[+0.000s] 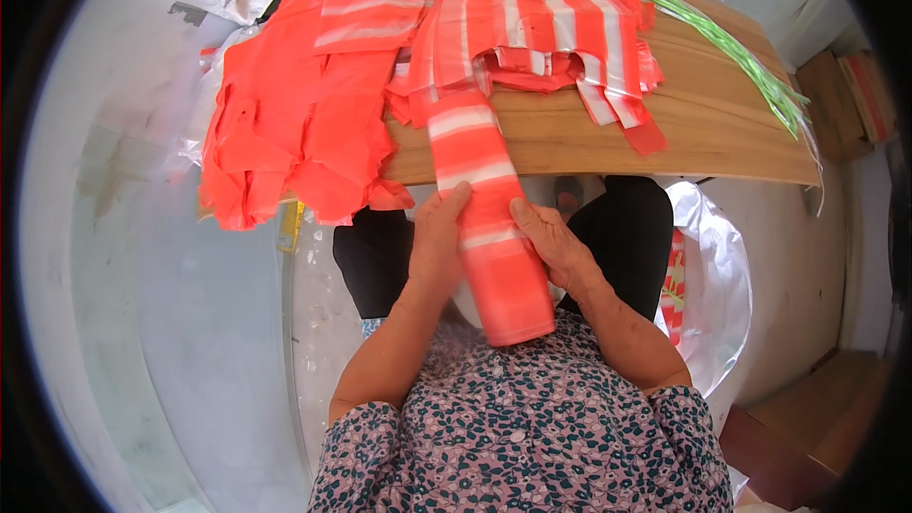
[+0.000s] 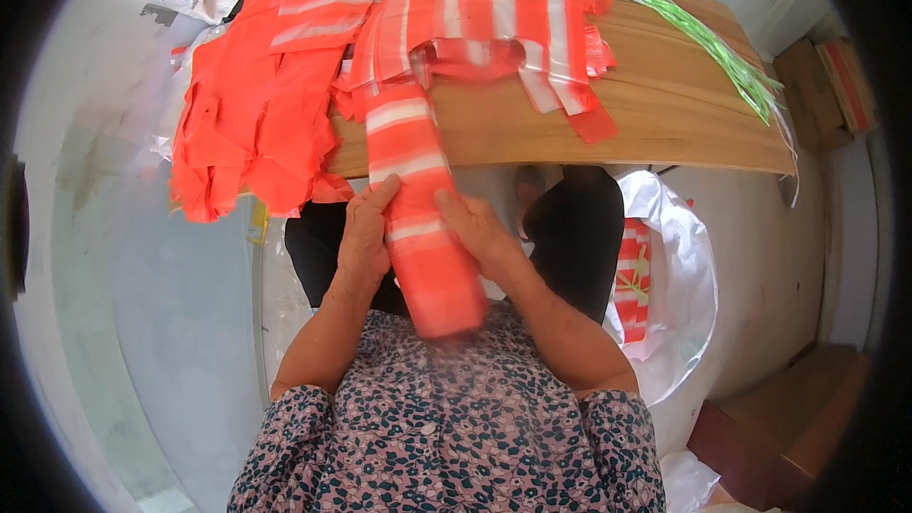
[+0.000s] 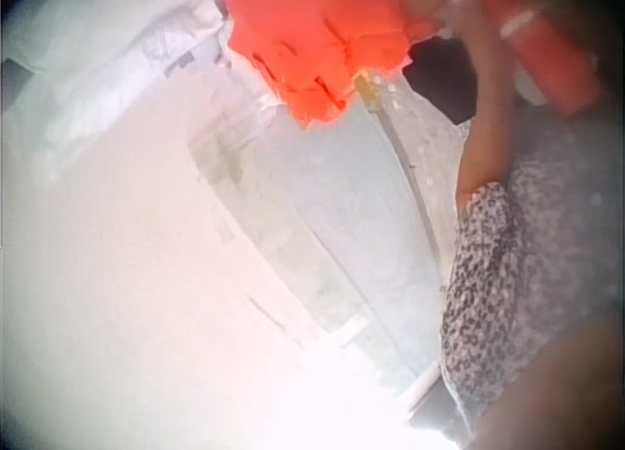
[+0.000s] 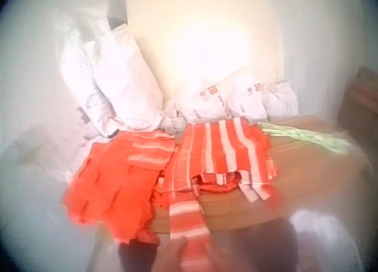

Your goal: The person folds and rolls plastic bags on a table, ties the resulting bundle with a plastic strip, and places it into a large bag. The person then flattens and folds another stack of plastic bags on the table.

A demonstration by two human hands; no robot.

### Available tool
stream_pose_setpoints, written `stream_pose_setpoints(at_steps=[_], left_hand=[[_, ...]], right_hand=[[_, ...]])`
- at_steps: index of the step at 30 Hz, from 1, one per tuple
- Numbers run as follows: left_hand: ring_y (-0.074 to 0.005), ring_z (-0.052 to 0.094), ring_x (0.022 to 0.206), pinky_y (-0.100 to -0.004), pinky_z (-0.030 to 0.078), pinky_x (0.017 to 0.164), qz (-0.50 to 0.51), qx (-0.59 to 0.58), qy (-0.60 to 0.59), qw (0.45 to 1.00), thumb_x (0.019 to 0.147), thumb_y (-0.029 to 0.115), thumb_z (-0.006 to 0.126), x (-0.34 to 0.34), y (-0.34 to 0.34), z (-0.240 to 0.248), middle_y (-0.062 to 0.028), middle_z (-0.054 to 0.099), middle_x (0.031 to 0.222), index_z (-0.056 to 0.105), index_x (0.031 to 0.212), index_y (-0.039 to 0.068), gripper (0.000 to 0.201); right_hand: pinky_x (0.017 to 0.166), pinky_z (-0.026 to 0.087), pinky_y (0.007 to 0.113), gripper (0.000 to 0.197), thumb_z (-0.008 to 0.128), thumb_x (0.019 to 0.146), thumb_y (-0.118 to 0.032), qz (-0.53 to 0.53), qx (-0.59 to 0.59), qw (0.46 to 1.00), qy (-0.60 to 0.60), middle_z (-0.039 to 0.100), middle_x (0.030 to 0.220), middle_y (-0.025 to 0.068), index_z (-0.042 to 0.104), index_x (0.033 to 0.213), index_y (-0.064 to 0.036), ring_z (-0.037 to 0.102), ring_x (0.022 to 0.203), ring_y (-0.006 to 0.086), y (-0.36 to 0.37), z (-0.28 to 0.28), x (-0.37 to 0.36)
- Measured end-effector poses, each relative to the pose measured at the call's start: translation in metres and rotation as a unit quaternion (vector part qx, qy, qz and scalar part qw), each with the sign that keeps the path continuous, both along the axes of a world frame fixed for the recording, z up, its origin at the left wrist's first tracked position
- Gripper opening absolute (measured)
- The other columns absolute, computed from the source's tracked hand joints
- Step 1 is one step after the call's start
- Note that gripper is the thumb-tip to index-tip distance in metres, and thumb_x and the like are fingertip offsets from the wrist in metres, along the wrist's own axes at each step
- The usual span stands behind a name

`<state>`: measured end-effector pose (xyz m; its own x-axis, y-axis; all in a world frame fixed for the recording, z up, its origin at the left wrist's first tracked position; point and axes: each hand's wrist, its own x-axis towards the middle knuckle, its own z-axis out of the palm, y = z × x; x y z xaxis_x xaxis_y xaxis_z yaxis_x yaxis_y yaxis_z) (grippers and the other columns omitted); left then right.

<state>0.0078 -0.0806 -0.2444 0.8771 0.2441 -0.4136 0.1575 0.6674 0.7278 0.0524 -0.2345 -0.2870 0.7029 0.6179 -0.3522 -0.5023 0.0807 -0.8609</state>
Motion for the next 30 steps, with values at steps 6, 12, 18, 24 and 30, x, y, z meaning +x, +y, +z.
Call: stream_pose_setpoints(at_steps=[6,12,18,24,30], left_hand=[[-0.0181,0.063,0.090,-0.0312,0.052,0.082,0.017,-0.019,0.021,0.999,0.093,0.019,0.056,0.005,0.004,-0.016,-0.0111,0.064,0.104,0.057,0.109,-0.003,0.028],[-0.0216,0.062,0.096,-0.0349,0.051,0.086,0.003,0.026,0.033,0.999,0.091,0.013,0.058,-0.006,-0.002,-0.015,-0.0123,0.063,0.110,0.054,0.115,-0.003,0.029],[-0.0226,0.062,0.097,-0.0360,0.051,0.086,-0.017,0.028,0.039,0.999,0.086,0.006,0.062,-0.012,-0.008,-0.015,-0.0121,0.062,0.111,0.052,0.119,-0.002,0.035],[-0.0254,0.063,0.098,-0.0385,0.052,0.086,-0.022,-0.029,0.036,0.999,0.082,0.000,0.062,-0.013,0.007,-0.028,-0.0135,0.062,0.112,0.051,0.120,-0.002,0.040],[-0.0266,0.063,0.098,-0.0415,0.053,0.087,-0.020,-0.018,0.006,1.000,0.081,-0.002,0.061,-0.011,0.012,-0.035,-0.0133,0.062,0.111,0.051,0.120,-0.003,0.039]], right_hand=[[0.081,0.050,0.027,0.044,0.062,0.090,-0.030,0.060,0.005,0.998,0.012,0.062,0.107,0.0096,0.053,0.119,0.0029,0.060,0.095,0.0130,-0.019,0.015,-0.020],[0.076,0.051,0.029,0.034,0.063,0.087,-0.019,0.016,0.006,0.994,0.106,0.065,0.100,0.0092,0.058,0.112,0.0033,0.061,0.086,0.0133,-0.026,0.019,-0.026],[0.072,0.050,0.027,0.034,0.059,0.089,-0.024,0.024,-0.005,1.000,0.007,0.066,0.094,0.0087,0.059,0.110,0.0036,0.061,0.083,0.0120,-0.018,-0.010,-0.034],[0.063,0.050,0.027,0.031,0.056,0.090,-0.021,0.053,-0.078,0.994,-0.053,0.065,0.084,0.0096,0.059,0.109,0.0027,0.063,0.072,0.0148,-0.043,0.025,0.000],[0.062,0.051,0.027,0.022,0.059,0.089,-0.016,-0.282,-0.240,0.869,-0.328,0.066,0.081,0.0065,0.064,0.104,-0.0007,0.063,0.070,0.0129,-0.122,-0.017,0.084]])
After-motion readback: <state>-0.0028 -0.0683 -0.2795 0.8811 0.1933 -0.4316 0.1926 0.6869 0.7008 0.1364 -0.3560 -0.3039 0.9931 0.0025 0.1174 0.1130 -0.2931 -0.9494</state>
